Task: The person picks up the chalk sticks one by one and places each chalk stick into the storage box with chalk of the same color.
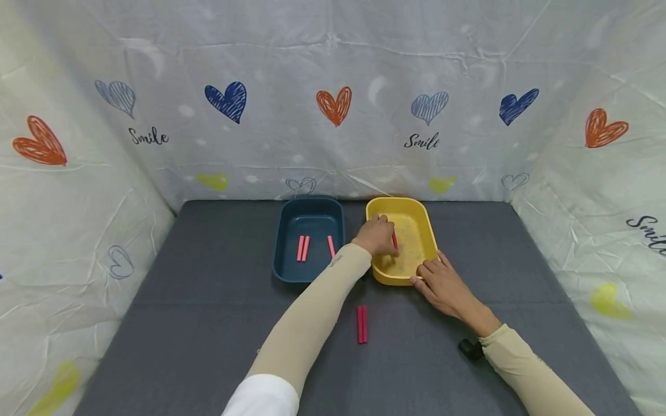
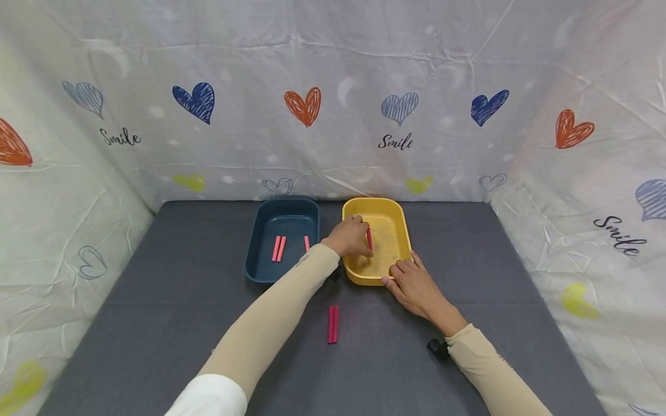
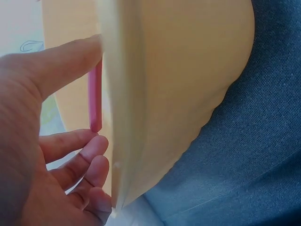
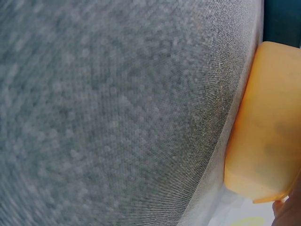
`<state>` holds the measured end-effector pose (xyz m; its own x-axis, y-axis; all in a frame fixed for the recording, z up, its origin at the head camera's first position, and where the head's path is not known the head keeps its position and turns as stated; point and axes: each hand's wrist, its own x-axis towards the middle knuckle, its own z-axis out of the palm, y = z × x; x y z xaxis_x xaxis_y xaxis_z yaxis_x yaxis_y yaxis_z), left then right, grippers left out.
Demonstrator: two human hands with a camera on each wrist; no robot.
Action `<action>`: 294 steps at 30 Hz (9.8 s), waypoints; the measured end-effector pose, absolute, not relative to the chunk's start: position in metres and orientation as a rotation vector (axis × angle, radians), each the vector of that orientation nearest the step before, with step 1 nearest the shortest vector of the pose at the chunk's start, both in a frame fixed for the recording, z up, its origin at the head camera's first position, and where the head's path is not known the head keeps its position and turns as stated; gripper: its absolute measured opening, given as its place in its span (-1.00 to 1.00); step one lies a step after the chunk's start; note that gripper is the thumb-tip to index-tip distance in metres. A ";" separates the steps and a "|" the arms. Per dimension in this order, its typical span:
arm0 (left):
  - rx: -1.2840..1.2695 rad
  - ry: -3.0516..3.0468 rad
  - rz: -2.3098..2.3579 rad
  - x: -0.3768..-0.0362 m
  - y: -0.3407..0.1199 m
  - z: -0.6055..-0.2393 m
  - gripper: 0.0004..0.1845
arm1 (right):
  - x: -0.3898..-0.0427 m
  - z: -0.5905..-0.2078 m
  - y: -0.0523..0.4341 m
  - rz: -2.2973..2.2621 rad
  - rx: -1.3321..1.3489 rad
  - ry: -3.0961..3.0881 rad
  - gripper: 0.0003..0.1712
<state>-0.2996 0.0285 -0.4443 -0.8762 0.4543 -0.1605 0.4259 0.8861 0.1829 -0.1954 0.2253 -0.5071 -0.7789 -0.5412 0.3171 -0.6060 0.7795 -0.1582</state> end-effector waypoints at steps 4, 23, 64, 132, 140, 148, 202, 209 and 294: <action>0.669 2.865 0.179 -0.298 0.029 -0.445 -0.26 | -0.196 -0.508 0.226 0.360 0.890 -2.720 -0.76; 0.701 2.876 0.213 -0.292 0.026 -0.447 -0.37 | -0.196 -0.512 0.226 0.365 0.881 -2.704 -0.77; 0.951 3.019 0.510 -0.230 -0.021 -0.423 -0.43 | -0.197 -0.510 0.226 0.392 0.890 -2.695 -0.77; 0.797 2.923 0.931 -0.118 -0.077 -0.473 -0.40 | -0.196 -0.504 0.226 0.401 0.889 -2.753 -0.77; 0.800 2.909 0.925 -0.119 -0.084 -0.478 -0.37 | -0.196 -0.507 0.227 0.411 0.888 -2.728 -0.78; 0.696 2.823 0.889 -0.116 -0.087 -0.486 -0.24 | -0.195 -0.511 0.226 0.413 0.904 -2.707 -0.77; 0.707 2.783 0.679 -0.120 -0.085 -0.510 -0.16 | -0.193 -0.508 0.224 0.412 0.892 -2.717 -0.80; 0.703 2.768 0.699 -0.120 -0.086 -0.509 -0.18 | -0.192 -0.506 0.224 0.405 0.888 -2.716 -0.79; 0.710 2.779 1.022 -0.233 -0.042 -0.407 -0.13 | -0.195 -0.507 0.224 0.442 0.864 -2.751 -0.76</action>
<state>-0.2331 -0.0416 -0.4068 -0.8868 0.4571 0.0684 0.3926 0.6668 0.6334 -0.1949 0.2242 -0.5067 -0.8016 -0.5180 0.2987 -0.5854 0.7814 -0.2160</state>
